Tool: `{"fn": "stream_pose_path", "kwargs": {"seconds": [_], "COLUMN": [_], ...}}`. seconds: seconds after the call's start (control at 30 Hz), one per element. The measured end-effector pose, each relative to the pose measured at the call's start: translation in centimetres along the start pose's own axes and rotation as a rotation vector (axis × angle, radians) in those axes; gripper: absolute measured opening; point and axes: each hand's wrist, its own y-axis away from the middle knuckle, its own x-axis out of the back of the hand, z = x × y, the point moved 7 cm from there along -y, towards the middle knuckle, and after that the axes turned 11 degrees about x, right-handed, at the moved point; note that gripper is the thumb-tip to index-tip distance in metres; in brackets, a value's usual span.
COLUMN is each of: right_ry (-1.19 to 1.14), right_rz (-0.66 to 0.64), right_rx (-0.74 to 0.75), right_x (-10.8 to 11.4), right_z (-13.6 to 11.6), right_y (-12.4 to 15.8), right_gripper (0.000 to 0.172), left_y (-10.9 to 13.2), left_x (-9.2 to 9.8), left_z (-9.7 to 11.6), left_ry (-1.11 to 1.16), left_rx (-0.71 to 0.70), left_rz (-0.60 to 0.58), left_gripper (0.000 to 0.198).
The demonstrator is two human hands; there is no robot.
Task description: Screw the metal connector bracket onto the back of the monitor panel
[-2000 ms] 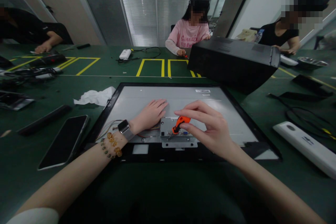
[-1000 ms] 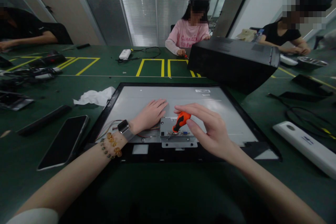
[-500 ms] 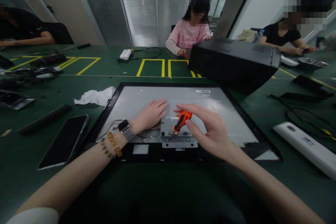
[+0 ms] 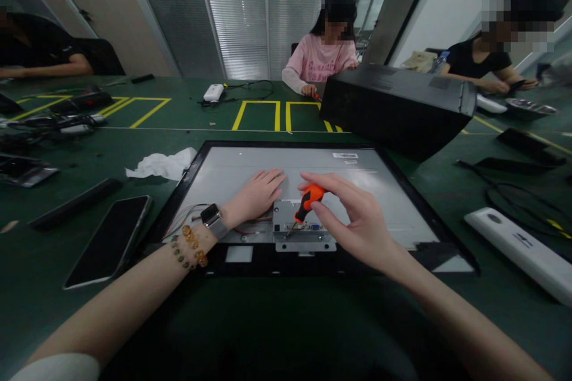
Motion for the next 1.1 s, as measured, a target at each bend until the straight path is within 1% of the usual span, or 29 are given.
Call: {"fn": "stream_pose_path", "kwargs": {"seconds": [0.1, 0.17, 0.33, 0.43, 0.5, 0.57, 0.7, 0.87, 0.97, 1.03, 1.1], "right_ry": [0.002, 0.013, 0.053, 0.071, 0.05, 0.021, -0.001, 0.025, 0.036, 0.022, 0.0], "right_rz": [-0.037, -0.049, -0.014, 0.005, -0.005, -0.033, -0.065, -0.002, 0.004, -0.008, -0.033], "right_rx": [0.012, 0.02, 0.047, 0.028, 0.009, 0.002, 0.009, 0.053, 0.03, 0.007, -0.005], "right_x": [-0.17, -0.21, -0.07, -0.01, -0.09, -0.26, -0.43, -0.16, -0.15, -0.21, -0.32], "right_z": [0.02, 0.03, -0.13, -0.06, 0.03, 0.03, -0.07, -0.39, -0.31, -0.2, -0.13], "right_y": [0.07, 0.05, -0.03, 0.05, 0.12, 0.17, 0.08, -0.16, -0.09, 0.04, 0.15], "right_gripper": [0.042, 0.039, 0.032, 0.04, 0.045, 0.046, 0.037, 0.029, 0.036, 0.043, 0.045], "left_y": [-0.07, -0.11, -0.07, -0.03, -0.02, -0.03, 0.03, 0.06, -0.01, -0.04, -0.05], "left_x": [-0.13, -0.24, -0.14, 0.05, 0.11, 0.1, -0.06, -0.08, -0.02, 0.01, 0.05], "left_z": [-0.1, -0.19, -0.13, 0.06, 0.12, 0.1, 0.01, -0.09, -0.07, 0.03, 0.09], "left_ry": [0.001, -0.001, -0.004, -0.004, -0.004, -0.006, -0.011, -0.015, -0.013, -0.009, -0.006], "left_rx": [0.005, 0.013, 0.011, -0.008, -0.013, -0.007, 0.006, 0.018, 0.019, 0.011, 0.009], "left_rz": [0.004, 0.012, 0.022, 0.014, 0.009, 0.007, 0.008, 0.02, 0.013, 0.003, -0.003], "left_gripper": [0.035, 0.037, 0.04, 0.038, 0.036, 0.036, 0.038, 0.04, 0.039, 0.037, 0.037]}}
